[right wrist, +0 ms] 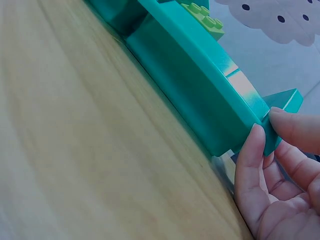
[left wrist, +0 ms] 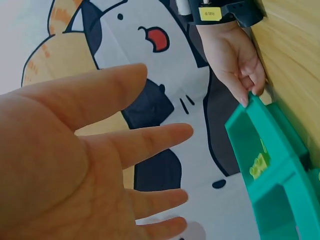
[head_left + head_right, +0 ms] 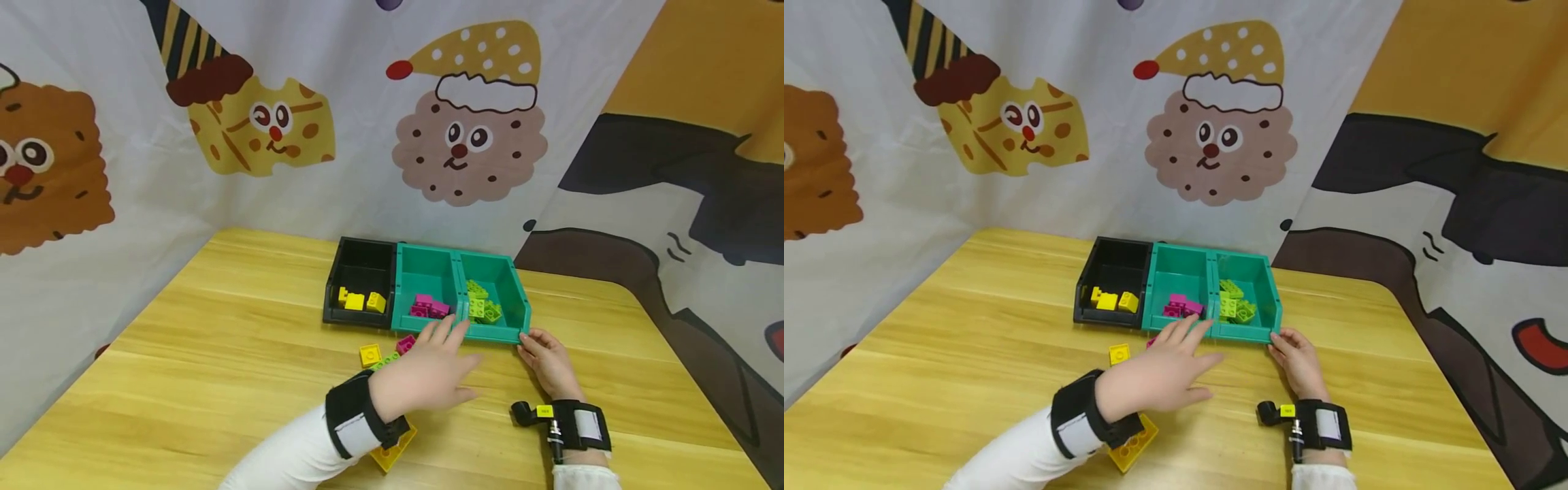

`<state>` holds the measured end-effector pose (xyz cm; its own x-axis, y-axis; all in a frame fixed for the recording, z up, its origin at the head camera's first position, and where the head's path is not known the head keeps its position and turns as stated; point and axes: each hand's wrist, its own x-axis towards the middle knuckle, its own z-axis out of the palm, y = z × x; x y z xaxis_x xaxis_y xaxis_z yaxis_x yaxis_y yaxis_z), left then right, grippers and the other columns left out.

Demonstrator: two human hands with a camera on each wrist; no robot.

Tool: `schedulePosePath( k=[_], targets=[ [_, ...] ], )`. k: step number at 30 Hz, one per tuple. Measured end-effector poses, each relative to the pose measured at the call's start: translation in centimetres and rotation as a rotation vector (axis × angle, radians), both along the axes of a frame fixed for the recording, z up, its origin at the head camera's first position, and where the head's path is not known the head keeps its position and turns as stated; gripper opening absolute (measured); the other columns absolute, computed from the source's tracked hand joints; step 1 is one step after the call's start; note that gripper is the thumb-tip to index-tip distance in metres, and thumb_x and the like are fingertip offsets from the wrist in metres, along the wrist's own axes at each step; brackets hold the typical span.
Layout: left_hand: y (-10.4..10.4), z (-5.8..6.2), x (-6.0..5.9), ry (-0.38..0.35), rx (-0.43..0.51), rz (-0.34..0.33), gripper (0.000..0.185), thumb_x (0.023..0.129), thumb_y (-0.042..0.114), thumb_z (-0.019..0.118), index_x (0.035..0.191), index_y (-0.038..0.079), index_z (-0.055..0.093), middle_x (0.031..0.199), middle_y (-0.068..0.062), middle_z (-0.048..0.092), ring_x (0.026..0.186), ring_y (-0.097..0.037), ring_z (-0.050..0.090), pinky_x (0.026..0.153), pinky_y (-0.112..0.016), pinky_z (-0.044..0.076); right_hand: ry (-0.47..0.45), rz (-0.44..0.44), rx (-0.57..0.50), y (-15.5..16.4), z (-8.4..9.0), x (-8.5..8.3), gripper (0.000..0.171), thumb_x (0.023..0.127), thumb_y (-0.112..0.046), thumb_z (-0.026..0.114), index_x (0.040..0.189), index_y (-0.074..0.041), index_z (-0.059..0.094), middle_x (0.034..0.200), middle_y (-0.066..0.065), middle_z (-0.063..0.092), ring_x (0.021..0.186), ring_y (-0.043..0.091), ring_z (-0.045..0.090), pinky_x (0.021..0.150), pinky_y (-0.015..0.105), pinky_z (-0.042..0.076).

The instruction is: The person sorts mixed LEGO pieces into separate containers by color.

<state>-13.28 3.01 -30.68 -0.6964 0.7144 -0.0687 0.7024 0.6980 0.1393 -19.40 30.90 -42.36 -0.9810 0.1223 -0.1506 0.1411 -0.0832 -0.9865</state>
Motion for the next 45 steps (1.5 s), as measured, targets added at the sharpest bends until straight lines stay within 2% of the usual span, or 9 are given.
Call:
schedulePosePath(
  k=[10,15,20,23,27,31,35,39,45],
  targets=[
    [-3.4,-1.7,0.3,-0.073,0.012,0.082,0.052,0.09,0.046,0.058,0.136,0.024,0.05,0.151,-0.012,0.031,0.139,-0.032,0.026,0.113,-0.046,0.026,0.003,0.001,0.017,-0.2,0.0,0.0,0.009,0.094,-0.015,0.057,0.088,-0.021,0.059,0.085,-0.01,0.055,0.082,0.001,0.055,0.079,0.015,0.05],
    [-4.8,-3.0,-0.8,-0.062,0.085,0.141,0.051,0.087,0.041,0.066,0.13,0.017,0.057,0.138,-0.011,0.048,0.126,-0.028,0.044,0.104,-0.043,0.04,0.01,0.005,0.011,-0.1,0.0,0.1,0.007,0.094,-0.016,0.058,0.089,-0.02,0.059,0.085,-0.01,0.055,0.082,0.001,0.056,0.078,0.015,0.05],
    [-6.2,-3.0,-2.3,-0.041,0.175,0.186,0.048,0.085,0.035,0.07,0.124,0.009,0.061,0.121,-0.01,0.061,0.107,-0.026,0.057,0.091,-0.039,0.049,0.017,0.002,0.003,0.0,-0.2,0.2,0.008,0.094,-0.015,0.057,0.089,-0.02,0.059,0.086,-0.01,0.055,0.083,0.001,0.056,0.079,0.015,0.05],
    [-7.2,-3.0,-3.0,-0.079,0.183,0.233,0.049,0.083,0.032,0.072,0.124,0.008,0.06,0.12,-0.012,0.062,0.107,-0.028,0.058,0.09,-0.041,0.05,0.015,-0.003,-0.001,0.0,-0.2,0.2,0.007,0.094,-0.015,0.058,0.09,-0.02,0.059,0.086,-0.01,0.054,0.083,0.001,0.056,0.079,0.015,0.05],
    [-7.9,-3.2,-3.6,-0.179,0.162,0.297,0.053,0.081,0.029,0.074,0.127,0.008,0.058,0.123,-0.013,0.059,0.109,-0.029,0.054,0.095,-0.045,0.046,0.013,-0.012,0.0,0.1,-0.2,0.2,0.005,0.094,-0.016,0.058,0.093,-0.021,0.059,0.087,-0.01,0.054,0.084,0.001,0.055,0.079,0.015,0.05],
    [-7.8,-3.9,-3.7,-0.26,0.128,0.297,0.063,0.079,0.027,0.076,0.135,0.011,0.052,0.128,-0.012,0.055,0.112,-0.027,0.051,0.097,-0.043,0.044,0.014,-0.013,0.016,0.1,-0.1,0.2,0.002,0.094,-0.017,0.058,0.095,-0.018,0.058,0.088,-0.01,0.054,0.084,0.001,0.055,0.08,0.015,0.05],
    [-7.5,-4.7,-3.8,-0.263,0.119,0.266,0.07,0.077,0.025,0.078,0.138,0.01,0.047,0.13,-0.013,0.052,0.111,-0.026,0.049,0.096,-0.04,0.046,0.014,-0.009,0.025,0.0,0.0,0.2,0.001,0.094,-0.017,0.058,0.094,-0.017,0.057,0.087,-0.01,0.054,0.085,0.001,0.055,0.08,0.015,0.05],
    [-7.6,-5.1,-3.8,-0.252,0.104,0.262,0.063,0.076,0.019,0.078,0.133,0.01,0.053,0.126,-0.01,0.056,0.106,-0.023,0.049,0.094,-0.038,0.046,0.009,-0.009,0.026,-0.1,0.1,0.1,0.001,0.094,-0.017,0.057,0.094,-0.017,0.058,0.087,-0.01,0.054,0.085,0.001,0.055,0.08,0.015,0.05],
    [-8.2,-5.2,-4.0,-0.312,0.1,0.288,0.061,0.075,0.01,0.078,0.132,0.013,0.056,0.123,-0.008,0.056,0.099,-0.02,0.047,0.088,-0.037,0.048,-0.003,-0.011,0.024,-0.1,0.3,0.2,0.002,0.094,-0.018,0.058,0.095,-0.019,0.058,0.087,-0.01,0.054,0.085,0.001,0.055,0.08,0.015,0.05]
  ],
)
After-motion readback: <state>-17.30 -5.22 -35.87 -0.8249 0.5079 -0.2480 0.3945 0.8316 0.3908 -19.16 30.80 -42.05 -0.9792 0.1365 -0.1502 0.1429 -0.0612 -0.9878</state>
